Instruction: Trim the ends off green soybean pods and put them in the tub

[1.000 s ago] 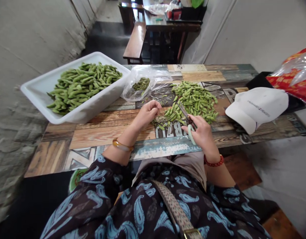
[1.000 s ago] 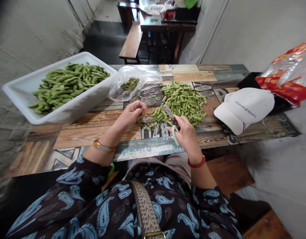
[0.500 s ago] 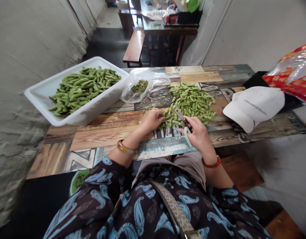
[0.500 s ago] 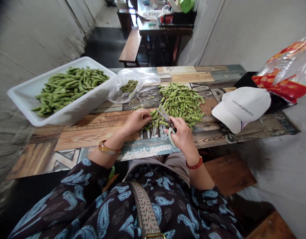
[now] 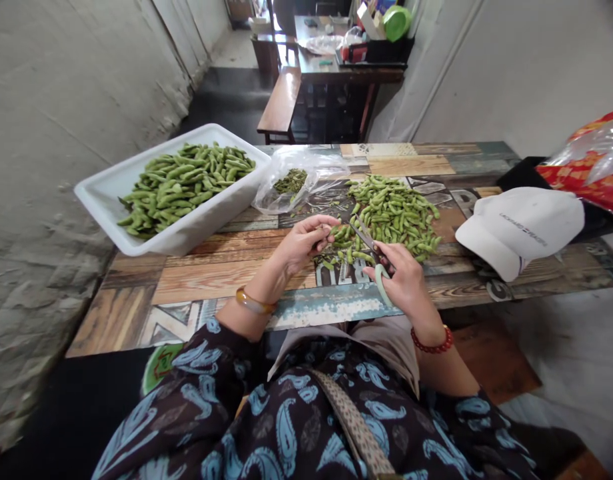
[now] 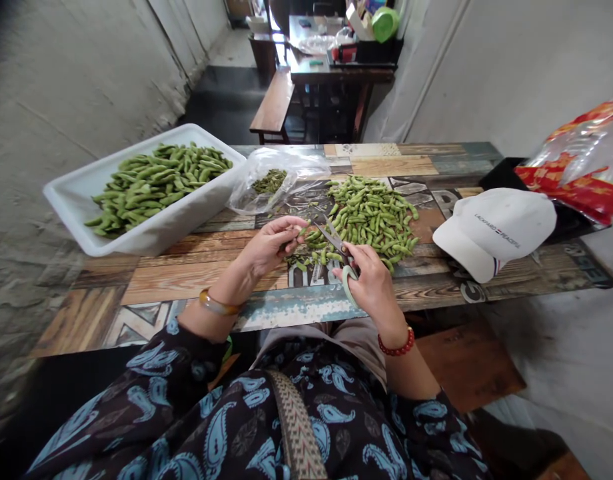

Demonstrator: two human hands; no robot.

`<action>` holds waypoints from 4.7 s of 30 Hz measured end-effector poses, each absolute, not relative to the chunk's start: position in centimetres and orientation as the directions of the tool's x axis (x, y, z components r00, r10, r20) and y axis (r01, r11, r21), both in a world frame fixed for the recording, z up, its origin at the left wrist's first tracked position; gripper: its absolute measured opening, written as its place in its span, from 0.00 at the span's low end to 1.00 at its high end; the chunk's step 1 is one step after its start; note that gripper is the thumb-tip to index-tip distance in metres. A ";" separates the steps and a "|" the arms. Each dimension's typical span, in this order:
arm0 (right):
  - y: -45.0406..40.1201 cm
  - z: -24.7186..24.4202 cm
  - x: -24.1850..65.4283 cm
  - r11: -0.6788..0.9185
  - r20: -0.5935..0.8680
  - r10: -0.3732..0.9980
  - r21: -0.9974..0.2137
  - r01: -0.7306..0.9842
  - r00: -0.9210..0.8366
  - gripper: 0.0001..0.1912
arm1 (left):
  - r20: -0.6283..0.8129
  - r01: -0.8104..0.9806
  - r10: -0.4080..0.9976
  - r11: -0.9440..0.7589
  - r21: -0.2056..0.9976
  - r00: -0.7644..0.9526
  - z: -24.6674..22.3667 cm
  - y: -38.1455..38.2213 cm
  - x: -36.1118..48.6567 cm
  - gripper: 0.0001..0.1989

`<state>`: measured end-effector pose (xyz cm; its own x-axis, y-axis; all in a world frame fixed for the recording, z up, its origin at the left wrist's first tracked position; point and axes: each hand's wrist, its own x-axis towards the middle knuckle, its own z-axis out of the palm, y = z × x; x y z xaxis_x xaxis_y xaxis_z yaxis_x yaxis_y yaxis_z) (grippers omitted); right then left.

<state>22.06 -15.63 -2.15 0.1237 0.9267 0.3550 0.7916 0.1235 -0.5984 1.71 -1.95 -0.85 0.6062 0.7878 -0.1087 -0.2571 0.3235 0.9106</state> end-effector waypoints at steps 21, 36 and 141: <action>-15.0 -1.4 20.7 0.186 0.366 0.928 -0.612 0.769 0.066 0.22 | -0.033 -0.255 0.816 0.219 0.942 0.577 0.0 -2.5 1.5 0.15; -14.0 -1.6 20.8 0.240 0.331 0.943 -0.641 0.729 -0.019 0.27 | -0.033 -0.195 0.757 0.210 0.958 0.653 -0.5 -2.4 1.6 0.17; -15.2 -1.4 22.5 0.137 0.396 0.912 -0.544 0.828 0.109 0.21 | 0.116 0.630 0.745 -0.626 0.460 0.656 -0.2 -1.9 0.3 0.12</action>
<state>22.48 -15.21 -1.36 0.1085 0.9120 0.3956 0.8279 0.1374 -0.5438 0.33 -1.89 -0.17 0.6564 0.7455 0.1158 0.6299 -0.6261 0.4596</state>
